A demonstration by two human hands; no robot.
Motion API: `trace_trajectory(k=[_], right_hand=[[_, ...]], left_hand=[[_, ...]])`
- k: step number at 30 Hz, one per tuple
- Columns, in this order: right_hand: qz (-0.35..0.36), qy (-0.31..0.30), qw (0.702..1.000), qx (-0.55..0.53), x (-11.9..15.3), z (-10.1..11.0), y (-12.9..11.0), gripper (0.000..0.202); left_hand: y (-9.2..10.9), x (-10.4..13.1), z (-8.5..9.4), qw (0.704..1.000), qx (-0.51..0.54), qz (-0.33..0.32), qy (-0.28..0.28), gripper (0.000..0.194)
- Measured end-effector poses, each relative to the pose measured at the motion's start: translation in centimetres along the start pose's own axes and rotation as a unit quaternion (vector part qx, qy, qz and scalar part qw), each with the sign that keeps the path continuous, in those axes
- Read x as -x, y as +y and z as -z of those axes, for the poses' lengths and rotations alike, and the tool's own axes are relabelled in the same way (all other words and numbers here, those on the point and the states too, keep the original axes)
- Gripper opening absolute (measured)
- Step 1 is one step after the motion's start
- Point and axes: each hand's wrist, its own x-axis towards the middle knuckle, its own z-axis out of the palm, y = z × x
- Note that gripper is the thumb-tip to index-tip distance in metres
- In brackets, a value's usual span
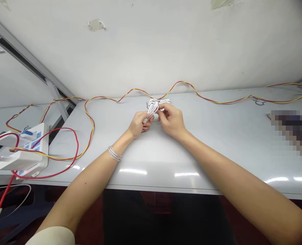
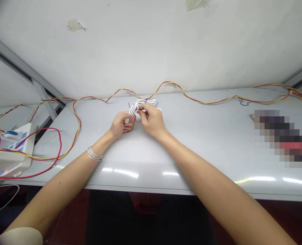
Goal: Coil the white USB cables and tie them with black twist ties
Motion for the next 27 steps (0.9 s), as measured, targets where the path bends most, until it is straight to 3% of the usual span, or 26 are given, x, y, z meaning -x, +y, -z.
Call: trace_trajectory(k=[11,17,24,27], right_hand=[[0.093,-0.03,0.995,-0.026,-0.2,0.6,-0.2,0.022],[0.155,-0.092,0.984,0.017,-0.4,1.1,-0.5,0.03],[0.15,-0.061,0.986,0.034,-0.3,1.0,-0.5,0.03],[0.178,-0.028,0.983,0.026,-0.4,0.8,-0.1,0.025]], left_hand=[[0.3,-0.2,0.0,0.996,0.085,0.004,-0.02,0.018],[0.4,-0.3,0.2,0.997,0.074,0.013,-0.001,0.018],[0.0,-0.4,0.4,0.999,0.054,0.0,0.002,0.02],[0.0,-0.4,0.3,0.999,0.04,-0.003,0.013,0.023]])
